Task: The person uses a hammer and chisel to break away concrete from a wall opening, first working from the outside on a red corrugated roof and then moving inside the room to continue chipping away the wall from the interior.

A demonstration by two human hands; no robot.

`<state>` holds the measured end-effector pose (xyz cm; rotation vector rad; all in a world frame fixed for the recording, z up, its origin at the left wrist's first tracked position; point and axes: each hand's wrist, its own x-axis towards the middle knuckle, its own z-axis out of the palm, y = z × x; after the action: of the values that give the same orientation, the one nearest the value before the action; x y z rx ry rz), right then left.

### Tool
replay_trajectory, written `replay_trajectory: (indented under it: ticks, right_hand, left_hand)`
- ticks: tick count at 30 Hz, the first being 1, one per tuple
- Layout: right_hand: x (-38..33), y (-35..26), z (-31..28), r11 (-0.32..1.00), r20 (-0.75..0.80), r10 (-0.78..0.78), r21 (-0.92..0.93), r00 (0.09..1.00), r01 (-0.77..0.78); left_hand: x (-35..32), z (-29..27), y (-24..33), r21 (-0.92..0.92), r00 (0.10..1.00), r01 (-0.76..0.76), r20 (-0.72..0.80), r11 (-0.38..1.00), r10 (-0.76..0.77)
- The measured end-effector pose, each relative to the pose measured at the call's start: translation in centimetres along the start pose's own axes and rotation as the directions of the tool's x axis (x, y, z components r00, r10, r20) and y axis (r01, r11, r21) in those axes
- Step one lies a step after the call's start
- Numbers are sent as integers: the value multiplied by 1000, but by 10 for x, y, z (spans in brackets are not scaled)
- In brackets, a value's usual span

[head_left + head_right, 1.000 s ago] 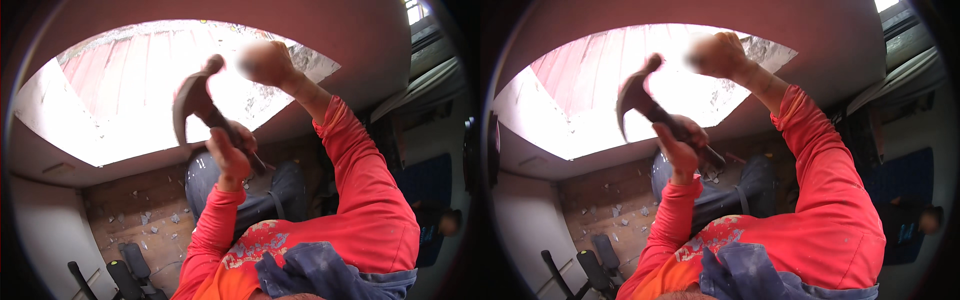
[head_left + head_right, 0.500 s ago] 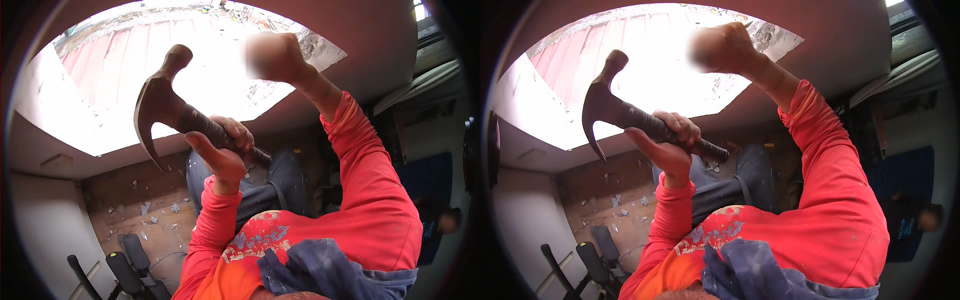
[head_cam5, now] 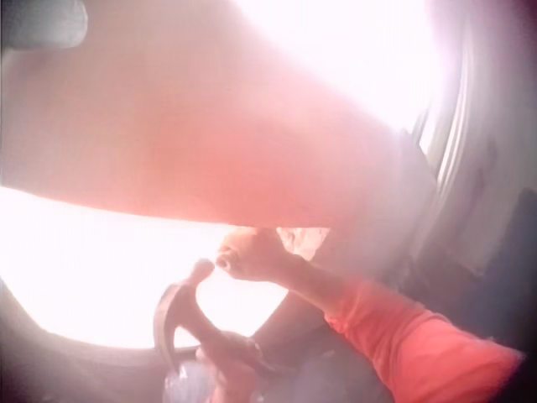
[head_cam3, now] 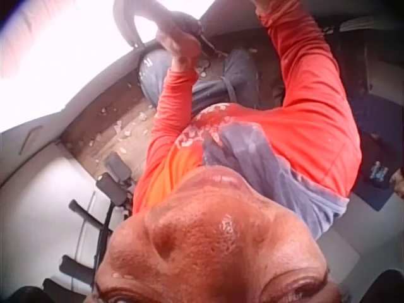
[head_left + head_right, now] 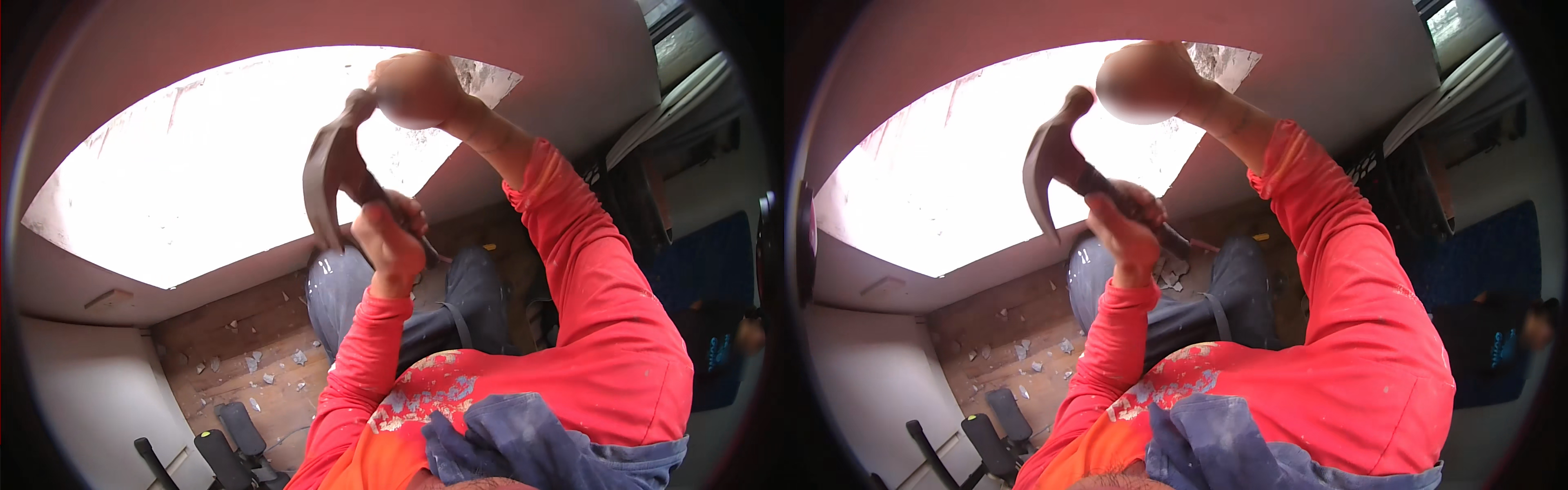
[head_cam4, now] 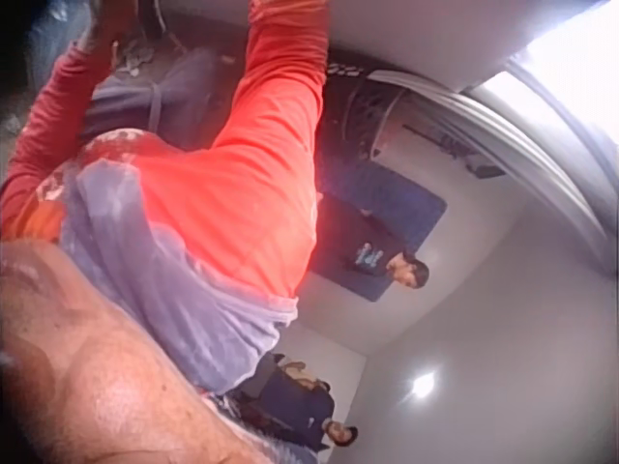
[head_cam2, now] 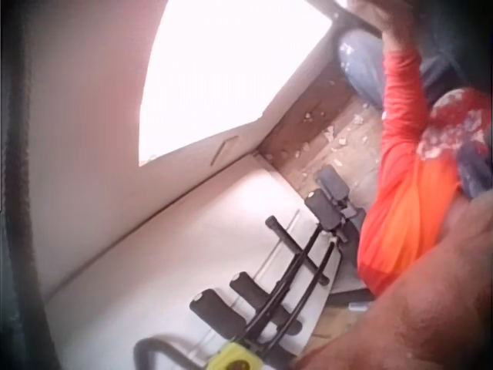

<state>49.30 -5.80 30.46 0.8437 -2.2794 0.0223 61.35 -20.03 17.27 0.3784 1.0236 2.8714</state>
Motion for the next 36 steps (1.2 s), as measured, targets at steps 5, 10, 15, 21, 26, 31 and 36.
replay_trajectory:
  ticks: [5, 10, 15, 21, 26, 31, 36]
  right_hand:
    - [-5, 2, 3, 999, -26, -4, 39, 1000, 5]
    - [-4, 5, 10, 998, -23, -27, 63, 999, 28]
    - [-25, 25, 7, 997, 86, -66, 54, 994, 61]
    - [-70, -94, -7, 852, 287, -199, 522, 937, 21]
    - [-184, -168, -32, 822, 831, -184, 423, 525, -382]
    - [-272, -174, -58, 629, 759, 394, 190, 519, -754]
    - [-322, -202, -73, 491, 561, 660, 182, 500, -852]
  left_hand:
    - [3, 9, 14, -194, 954, -300, -87, 934, 288]
    - [-8, 4, -6, -192, 997, -72, -36, 979, 66]
    - [14, 4, -3, 72, 969, 245, -52, 967, -242]
    - [-16, -53, 41, 67, 966, 55, -255, 996, -36]
    - [-32, -78, 84, 440, 908, 389, -331, 810, -256]
    - [-44, -69, 73, 528, 798, 603, -384, 598, -465]
    - [-65, -59, 32, 519, 701, 701, -377, 488, -606]
